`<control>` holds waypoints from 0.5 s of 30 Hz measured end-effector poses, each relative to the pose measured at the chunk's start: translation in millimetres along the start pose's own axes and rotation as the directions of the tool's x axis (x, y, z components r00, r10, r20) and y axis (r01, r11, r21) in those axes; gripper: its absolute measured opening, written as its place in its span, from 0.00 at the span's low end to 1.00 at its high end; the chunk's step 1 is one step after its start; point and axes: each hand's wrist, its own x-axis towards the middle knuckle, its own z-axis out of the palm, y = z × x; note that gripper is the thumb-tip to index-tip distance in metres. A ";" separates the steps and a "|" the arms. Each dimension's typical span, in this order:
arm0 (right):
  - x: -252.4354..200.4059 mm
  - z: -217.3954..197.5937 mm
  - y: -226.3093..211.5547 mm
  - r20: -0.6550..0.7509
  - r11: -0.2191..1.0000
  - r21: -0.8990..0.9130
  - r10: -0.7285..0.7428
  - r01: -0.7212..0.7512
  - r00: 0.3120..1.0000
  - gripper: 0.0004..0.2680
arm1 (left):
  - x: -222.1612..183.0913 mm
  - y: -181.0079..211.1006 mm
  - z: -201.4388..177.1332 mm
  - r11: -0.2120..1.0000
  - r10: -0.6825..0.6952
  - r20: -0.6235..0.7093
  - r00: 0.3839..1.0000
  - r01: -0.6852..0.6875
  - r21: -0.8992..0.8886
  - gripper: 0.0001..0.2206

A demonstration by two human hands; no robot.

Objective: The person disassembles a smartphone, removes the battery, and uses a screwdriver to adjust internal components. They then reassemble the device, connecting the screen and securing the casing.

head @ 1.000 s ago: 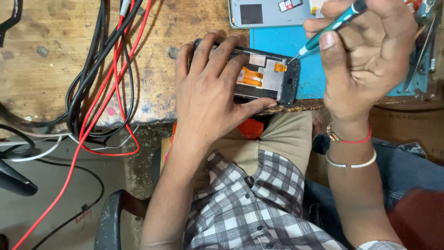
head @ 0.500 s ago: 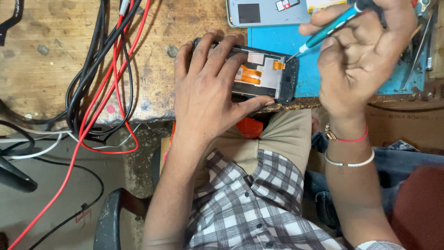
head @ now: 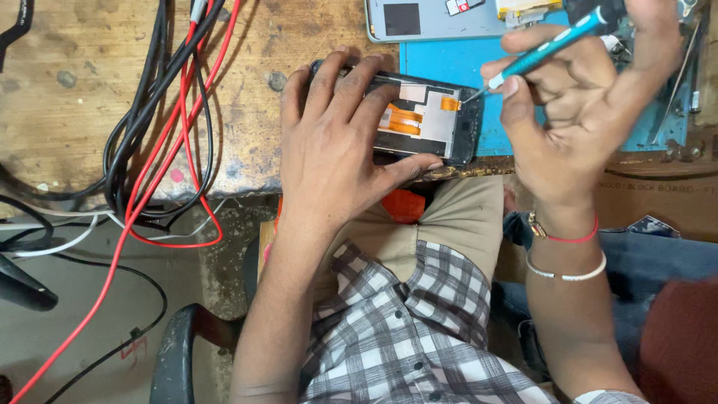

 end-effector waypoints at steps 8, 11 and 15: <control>-11.9 3.7 -6.3 -0.036 0.998 -0.067 0.013 -0.015 0.999 0.34 | -0.9 -0.9 1.0 1.000 -0.001 0.007 1.000 0.001 0.004 0.36; -13.5 3.2 -7.9 -0.019 0.999 -0.023 0.025 -0.026 0.999 0.34 | -0.1 0.1 1.2 1.000 -0.001 -0.006 1.000 0.001 0.008 0.37; -10.4 3.4 -9.8 0.013 1.000 -0.018 0.009 -0.009 1.000 0.34 | -0.5 -0.1 0.5 1.000 -0.001 -0.002 1.000 0.001 0.003 0.37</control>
